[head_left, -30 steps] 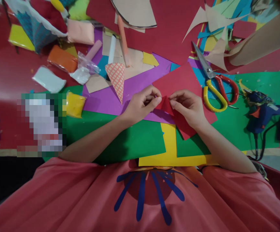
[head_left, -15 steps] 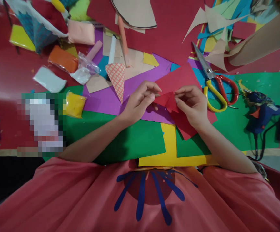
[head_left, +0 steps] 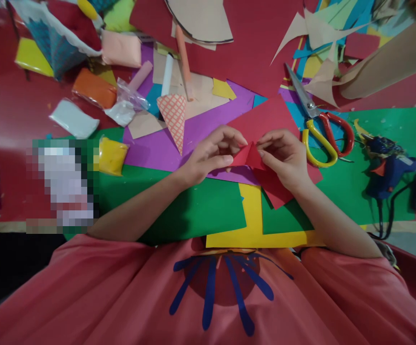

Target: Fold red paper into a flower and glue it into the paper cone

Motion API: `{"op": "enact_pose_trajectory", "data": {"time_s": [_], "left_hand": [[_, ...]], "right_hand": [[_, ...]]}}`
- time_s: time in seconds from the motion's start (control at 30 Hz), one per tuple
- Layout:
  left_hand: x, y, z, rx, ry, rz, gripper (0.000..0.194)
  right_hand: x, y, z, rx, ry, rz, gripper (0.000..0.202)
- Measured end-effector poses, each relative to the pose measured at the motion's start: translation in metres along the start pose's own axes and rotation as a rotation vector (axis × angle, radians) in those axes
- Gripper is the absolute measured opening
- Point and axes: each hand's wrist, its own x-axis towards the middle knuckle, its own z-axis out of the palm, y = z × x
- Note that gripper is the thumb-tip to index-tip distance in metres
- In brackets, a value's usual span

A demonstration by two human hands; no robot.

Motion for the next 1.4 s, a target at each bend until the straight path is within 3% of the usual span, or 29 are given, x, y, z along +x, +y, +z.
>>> {"op": "enact_pose_trajectory", "data": {"time_s": [0.67,1.03,1.2,1.4], "left_hand": [[0.002,0.011,0.006,0.082,-0.005,0.12,0.022],[0.003,0.003,0.002,0.333,0.043,0.244,0.018],[0.005,-0.001,0.004,0.381,0.076,0.27,0.006],[0.006,-0.001,0.003,0.471,0.071,0.285,0.012]], "right_hand": [[-0.002,0.001,0.0,0.056,-0.053,-0.056,0.018],[-0.001,0.001,0.0,0.043,-0.081,-0.092,0.009],[-0.001,0.001,0.0,0.021,-0.076,-0.072,0.005],[-0.001,0.001,0.001,0.003,-0.08,-0.016,0.01]]}}
